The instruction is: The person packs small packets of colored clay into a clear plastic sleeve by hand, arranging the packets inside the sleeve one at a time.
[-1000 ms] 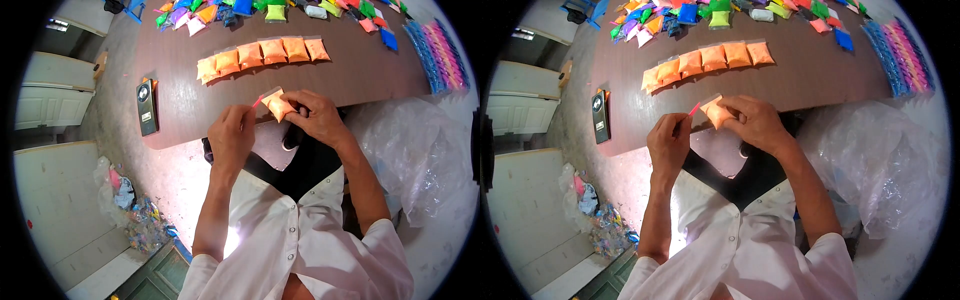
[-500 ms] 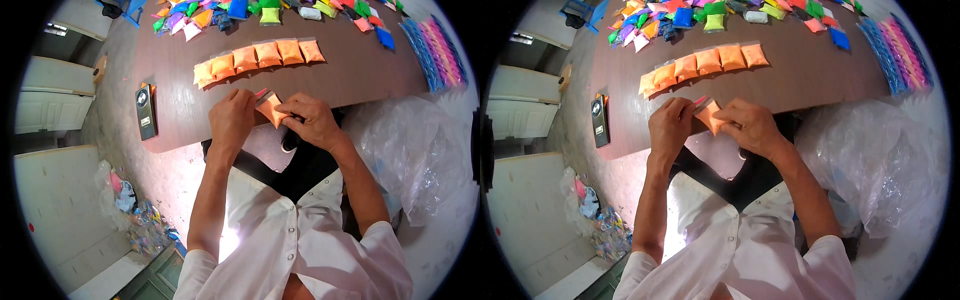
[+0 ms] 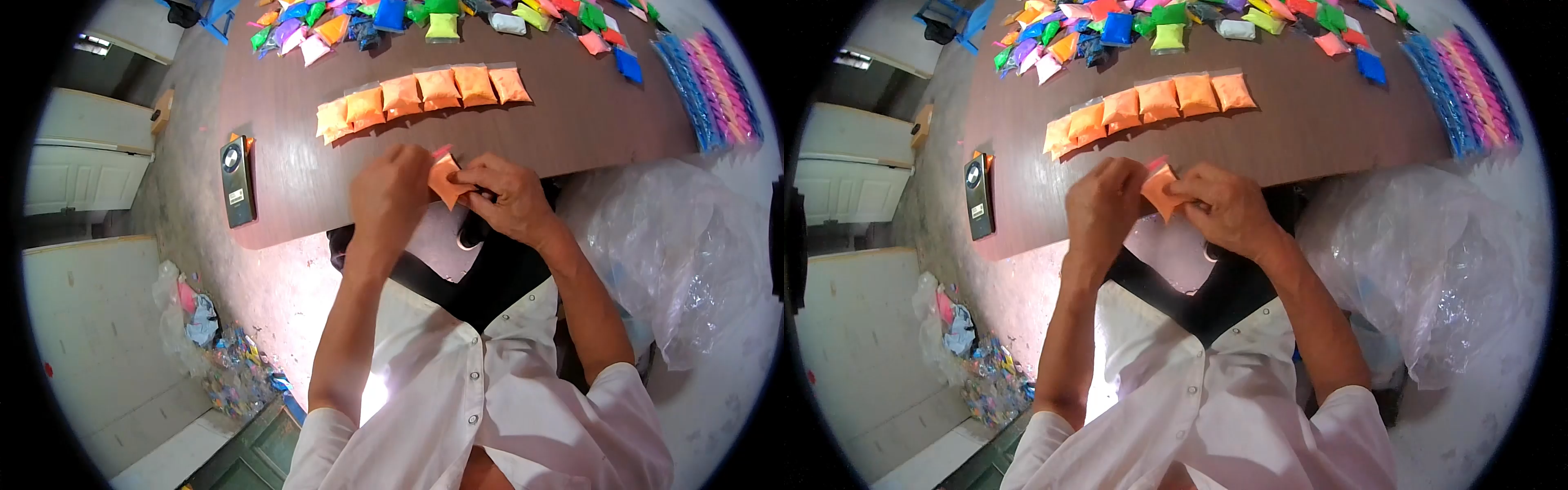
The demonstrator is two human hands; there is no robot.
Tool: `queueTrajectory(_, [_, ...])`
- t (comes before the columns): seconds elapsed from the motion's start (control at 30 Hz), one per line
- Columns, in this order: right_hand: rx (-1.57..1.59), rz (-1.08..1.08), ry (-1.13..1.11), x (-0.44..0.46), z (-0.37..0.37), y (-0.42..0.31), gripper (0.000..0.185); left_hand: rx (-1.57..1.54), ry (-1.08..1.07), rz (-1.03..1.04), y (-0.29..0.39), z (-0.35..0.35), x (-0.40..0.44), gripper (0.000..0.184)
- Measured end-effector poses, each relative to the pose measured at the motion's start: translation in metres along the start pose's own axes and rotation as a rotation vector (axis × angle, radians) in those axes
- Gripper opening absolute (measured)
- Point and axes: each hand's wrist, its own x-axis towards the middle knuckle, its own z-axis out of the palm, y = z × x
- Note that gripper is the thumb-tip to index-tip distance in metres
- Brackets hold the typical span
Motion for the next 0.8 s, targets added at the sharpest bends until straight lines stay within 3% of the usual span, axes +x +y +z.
queueTrajectory(0.1, [-0.001, -0.007, 0.034, 0.004, 0.002, 0.001, 0.026, -0.027, -0.105, 0.069, 0.004, 0.001, -0.007, 0.005])
queueTrajectory(0.27, [0.003, 0.078, -0.015, 0.003, -0.004, -0.005, 0.029, 0.008, 0.033, -0.076, -0.029, -0.005, -0.012, 0.006])
queueTrajectory(0.4, [0.065, 0.169, 0.012, 0.001, -0.002, -0.016, 0.027, -0.032, 0.136, -0.077, -0.056, -0.015, -0.032, 0.006])
queueTrajectory(0.5, [-0.134, -0.004, 0.125, 0.001, 0.005, -0.020, 0.030, -0.081, 0.234, -0.131, -0.076, -0.025, -0.041, 0.007])
queueTrajectory(0.63, [-0.269, 0.001, 0.046, 0.005, 0.002, -0.030, 0.047, -0.085, 0.323, -0.164, -0.091, -0.032, -0.045, 0.013])
queueTrajectory(0.73, [-0.368, -0.137, 0.008, 0.010, 0.007, -0.032, 0.063, -0.138, 0.338, -0.225, -0.092, -0.031, -0.043, 0.013])
queueTrajectory(0.8, [-0.485, -0.106, -0.125, 0.002, 0.017, -0.027, 0.080, -0.142, 0.350, -0.260, -0.092, -0.029, -0.043, 0.012])
